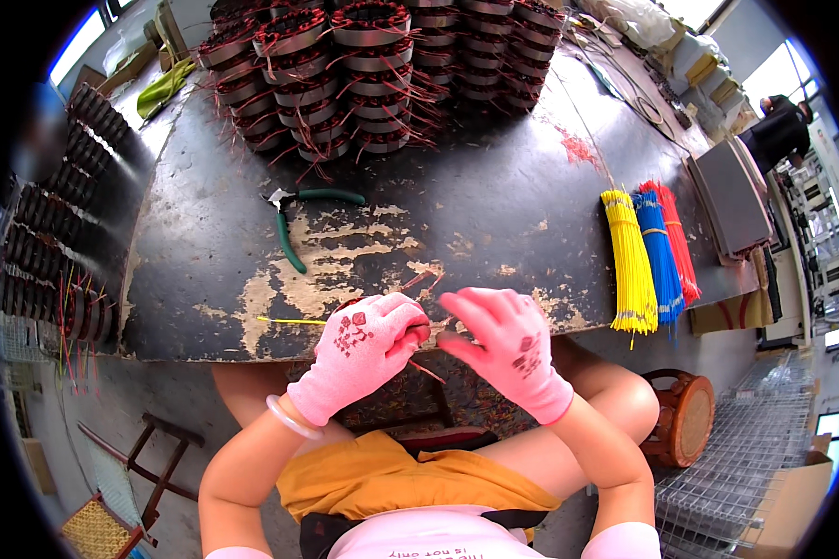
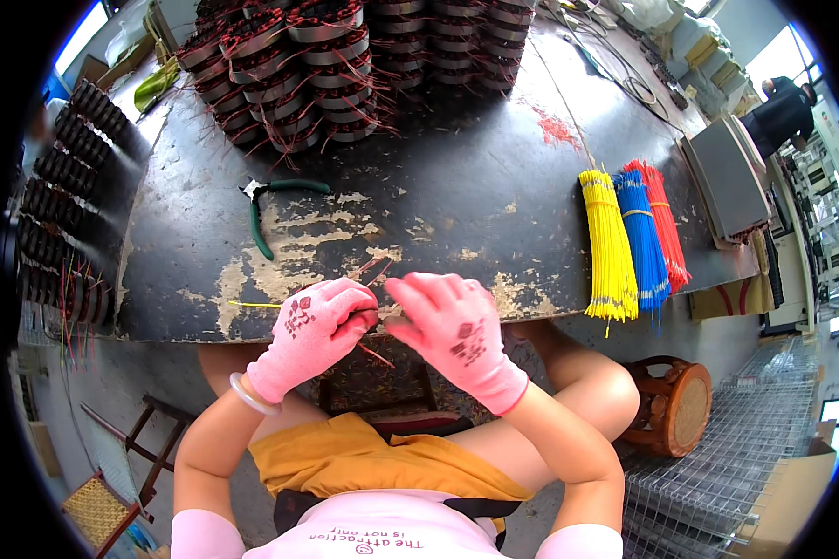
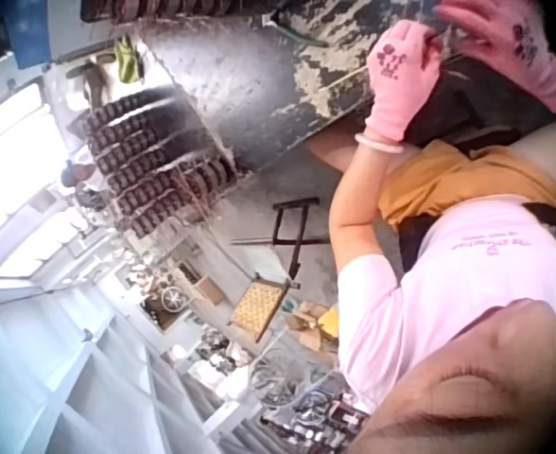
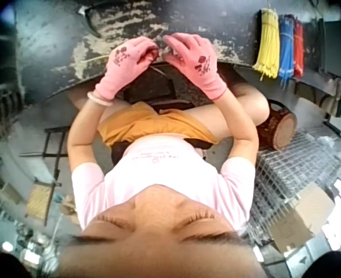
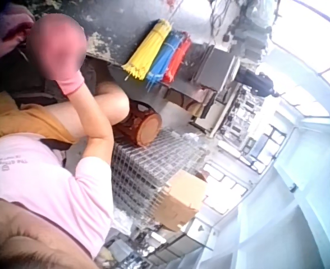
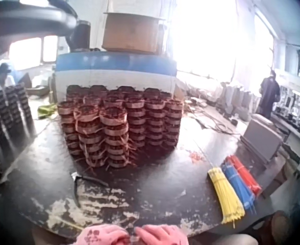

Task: The person sits at a workbench and assembles small cylindrical electrical components. They pick up a component, insert colored plastic ties into the top, and use pliers to cut the excess length. The person repeats this process for multiple units, stacking the finished components on the table.

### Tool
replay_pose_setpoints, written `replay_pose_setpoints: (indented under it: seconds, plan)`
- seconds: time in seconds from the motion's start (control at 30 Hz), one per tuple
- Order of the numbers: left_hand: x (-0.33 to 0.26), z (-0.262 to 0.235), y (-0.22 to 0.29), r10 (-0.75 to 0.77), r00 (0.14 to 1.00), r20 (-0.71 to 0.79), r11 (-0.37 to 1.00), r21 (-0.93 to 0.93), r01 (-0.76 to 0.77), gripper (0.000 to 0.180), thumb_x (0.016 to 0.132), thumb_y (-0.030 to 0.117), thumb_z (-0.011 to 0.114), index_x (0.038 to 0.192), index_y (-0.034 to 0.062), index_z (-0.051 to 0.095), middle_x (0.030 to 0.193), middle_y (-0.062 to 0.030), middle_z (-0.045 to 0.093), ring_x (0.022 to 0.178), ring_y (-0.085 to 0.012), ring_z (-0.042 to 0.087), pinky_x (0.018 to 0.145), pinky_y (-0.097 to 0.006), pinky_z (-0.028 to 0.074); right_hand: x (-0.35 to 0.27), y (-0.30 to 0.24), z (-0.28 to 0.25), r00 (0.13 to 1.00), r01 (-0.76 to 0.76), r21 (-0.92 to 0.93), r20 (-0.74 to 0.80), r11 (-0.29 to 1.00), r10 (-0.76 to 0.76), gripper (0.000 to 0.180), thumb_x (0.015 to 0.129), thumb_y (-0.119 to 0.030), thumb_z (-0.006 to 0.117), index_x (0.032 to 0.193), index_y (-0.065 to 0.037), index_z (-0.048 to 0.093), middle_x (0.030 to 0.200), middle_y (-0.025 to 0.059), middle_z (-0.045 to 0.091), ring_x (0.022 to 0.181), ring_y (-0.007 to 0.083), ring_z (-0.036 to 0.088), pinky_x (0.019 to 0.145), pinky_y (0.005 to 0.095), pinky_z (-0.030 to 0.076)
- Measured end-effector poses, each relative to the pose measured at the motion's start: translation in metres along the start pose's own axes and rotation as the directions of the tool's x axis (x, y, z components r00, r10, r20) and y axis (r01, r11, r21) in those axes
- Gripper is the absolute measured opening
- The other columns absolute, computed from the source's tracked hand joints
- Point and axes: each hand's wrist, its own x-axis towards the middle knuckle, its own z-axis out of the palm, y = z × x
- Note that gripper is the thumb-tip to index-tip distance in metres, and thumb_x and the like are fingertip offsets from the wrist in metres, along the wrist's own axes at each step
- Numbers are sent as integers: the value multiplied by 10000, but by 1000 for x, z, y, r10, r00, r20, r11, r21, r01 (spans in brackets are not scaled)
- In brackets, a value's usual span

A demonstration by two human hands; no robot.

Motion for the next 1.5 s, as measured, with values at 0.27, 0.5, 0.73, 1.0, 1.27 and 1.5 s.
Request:
replay_pose_setpoints:
  seconds: [0.27,0.5,0.73,1.0,1.27,1.5]
  plan:
    - [2,-1,3,-3,1000,2,1000,13,3,79,852,71,685,927,79,661,926,-52,684,854,-294,673,732,-388,541,-23,20,3,998,-59,-106,-31,993,56,120,822,-210,759,868,-133,680,777,2,603,763,224,639,669,387,490]
    - [-6,-20,10,31,999,28,999,-16,-31,188,926,43,629,1112,43,648,1172,-121,649,1029,-320,660,838,-392,554,8,-4,14,675,-737,585,635,338,375,254,956,-259,721,974,-7,697,804,13,683,750,60,606,662,262,497]
    - [-9,-34,9,46,988,-146,988,154,-23,242,926,64,627,1166,37,650,1342,-143,594,1238,-344,559,1042,-445,449,5,-14,22,752,-649,419,485,635,447,338,925,-357,692,848,-30,656,669,102,671,595,212,676,605,353,516]
    - [-2,-8,-5,-85,993,-80,991,101,93,222,979,161,584,1098,-5,671,1142,-155,672,1062,-363,631,941,-441,494,-42,39,-58,808,-501,437,-72,747,584,197,925,-203,733,925,-7,712,723,76,675,628,131,633,624,297,509]
    - [-2,-6,-1,-143,986,-89,980,126,154,271,989,135,551,1178,-33,649,1197,-202,653,1122,-391,609,990,-440,473,-155,151,-183,258,-961,-198,-387,194,885,431,970,-463,643,783,-75,671,747,111,701,720,302,689,659,410,515]
    - [2,-5,3,-133,990,-40,986,97,136,281,987,127,552,1209,-28,629,1222,-200,634,1141,-387,597,1001,-431,463,-190,173,-188,213,-830,496,-140,255,967,335,980,-340,666,910,-15,705,763,36,697,651,79,611,589,253,463]
